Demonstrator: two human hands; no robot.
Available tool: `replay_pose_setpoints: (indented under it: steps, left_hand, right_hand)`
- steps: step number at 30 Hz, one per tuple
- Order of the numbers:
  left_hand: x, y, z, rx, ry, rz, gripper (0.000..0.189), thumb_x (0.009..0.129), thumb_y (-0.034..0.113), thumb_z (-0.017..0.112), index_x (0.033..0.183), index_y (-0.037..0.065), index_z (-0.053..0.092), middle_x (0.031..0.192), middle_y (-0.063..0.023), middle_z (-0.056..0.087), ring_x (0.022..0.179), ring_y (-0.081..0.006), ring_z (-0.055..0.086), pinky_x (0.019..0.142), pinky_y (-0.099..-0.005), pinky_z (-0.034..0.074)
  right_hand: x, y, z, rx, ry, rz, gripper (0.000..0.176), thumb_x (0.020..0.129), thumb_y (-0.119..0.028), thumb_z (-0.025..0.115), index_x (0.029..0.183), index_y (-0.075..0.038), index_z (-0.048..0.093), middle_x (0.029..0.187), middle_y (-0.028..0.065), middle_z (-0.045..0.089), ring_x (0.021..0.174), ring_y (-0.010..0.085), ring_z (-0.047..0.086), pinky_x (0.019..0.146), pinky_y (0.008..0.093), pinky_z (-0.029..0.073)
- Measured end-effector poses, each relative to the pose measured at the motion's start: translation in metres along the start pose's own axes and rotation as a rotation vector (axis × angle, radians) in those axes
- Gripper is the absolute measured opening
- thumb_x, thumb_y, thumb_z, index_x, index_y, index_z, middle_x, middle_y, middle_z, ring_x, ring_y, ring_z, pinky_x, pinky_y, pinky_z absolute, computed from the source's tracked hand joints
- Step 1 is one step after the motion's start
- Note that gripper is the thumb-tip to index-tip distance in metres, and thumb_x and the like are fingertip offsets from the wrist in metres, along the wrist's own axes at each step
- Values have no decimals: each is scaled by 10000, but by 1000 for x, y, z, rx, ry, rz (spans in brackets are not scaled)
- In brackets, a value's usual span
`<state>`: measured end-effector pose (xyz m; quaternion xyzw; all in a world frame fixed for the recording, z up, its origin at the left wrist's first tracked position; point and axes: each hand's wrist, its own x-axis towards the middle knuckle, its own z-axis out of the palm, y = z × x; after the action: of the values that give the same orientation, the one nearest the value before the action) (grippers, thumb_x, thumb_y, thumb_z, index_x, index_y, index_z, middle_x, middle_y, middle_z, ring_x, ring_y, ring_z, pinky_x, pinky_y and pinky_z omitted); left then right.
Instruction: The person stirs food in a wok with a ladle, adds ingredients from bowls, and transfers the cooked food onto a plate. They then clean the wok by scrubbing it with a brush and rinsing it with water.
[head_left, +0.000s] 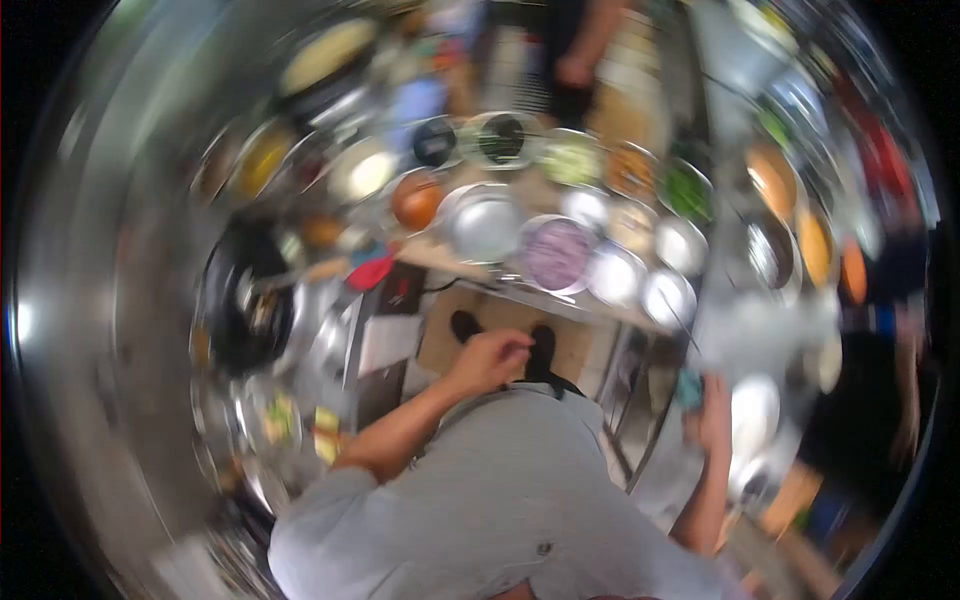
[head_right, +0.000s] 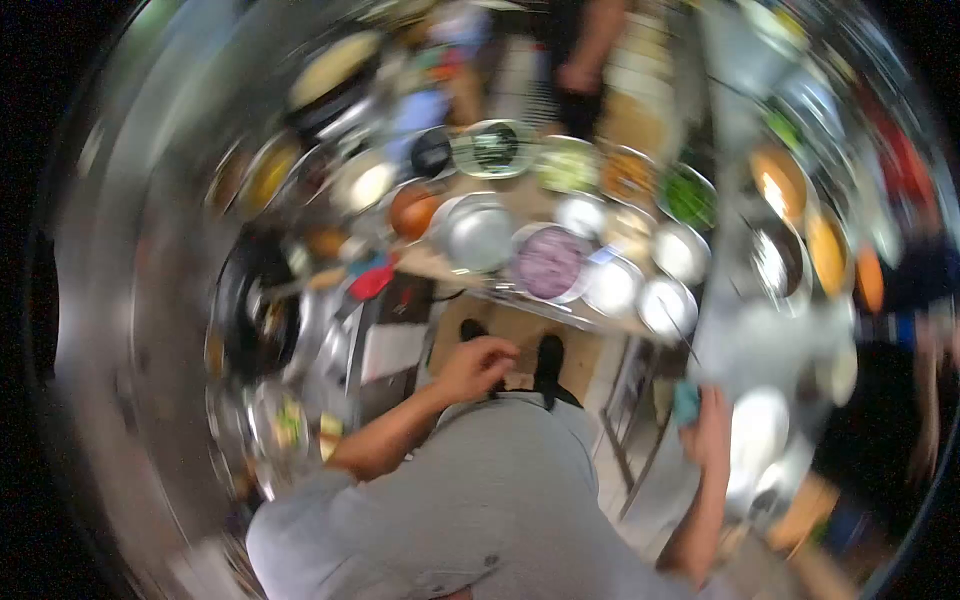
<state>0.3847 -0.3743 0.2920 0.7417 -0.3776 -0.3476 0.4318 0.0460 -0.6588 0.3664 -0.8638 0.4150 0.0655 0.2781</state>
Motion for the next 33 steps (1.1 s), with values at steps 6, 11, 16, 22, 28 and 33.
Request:
replay_pose_setpoints:
  steps: [6,11,16,22,28,33]
  left_hand:
    - [-7,4,10,-648,-267,-389,618,982,352,723,1456,48,471,1245,-131,634,1131,-208,610,868,-360,567]
    - [-60,-16,-28,-1290,-54,-241,752,936,314,776,1534,65,393,1332,-106,595,1153,-214,610,900,-416,589]
    - [-155,-54,-107,-733,263,-37,784,780,248,903,1423,14,519,1295,-116,635,1141,-234,640,937,-384,549]
    - [-279,-74,-137,-740,792,-126,842,732,271,900,1431,20,504,1328,-127,622,1211,-268,609,1036,-378,475]
    - [-370,-97,-70,-1505,1229,256,900,821,288,810,1547,18,352,1416,-127,571,1281,-255,582,1043,-397,485]
    - [-405,-87,-42,-1419,1587,272,987,759,336,868,1532,-18,368,1429,-173,553,1297,-316,577,1075,-459,481]
  right_hand:
    - [48,-157,21,-36,-373,-647,911,583,41,762,1440,30,453,1232,230,562,1155,426,570,1019,470,482]
    - [71,-347,77,-407,-570,-1237,968,636,14,765,1520,34,370,1272,231,581,1166,438,561,1043,466,447]
    - [34,-472,135,-566,-690,-1642,885,720,42,691,1536,28,347,1304,218,580,1181,420,564,1038,461,447]
    - [-26,-601,203,-319,-1157,-1865,880,758,-62,770,1538,-4,367,1413,216,523,1297,395,534,1091,464,442]
    - [-3,-630,374,-235,-1531,-1019,625,911,-345,783,1391,-10,564,1338,154,641,1187,263,637,1030,385,498]
    - [-67,-563,505,-44,-2040,65,419,990,-339,702,1270,-62,558,1010,107,687,904,223,690,812,412,571]
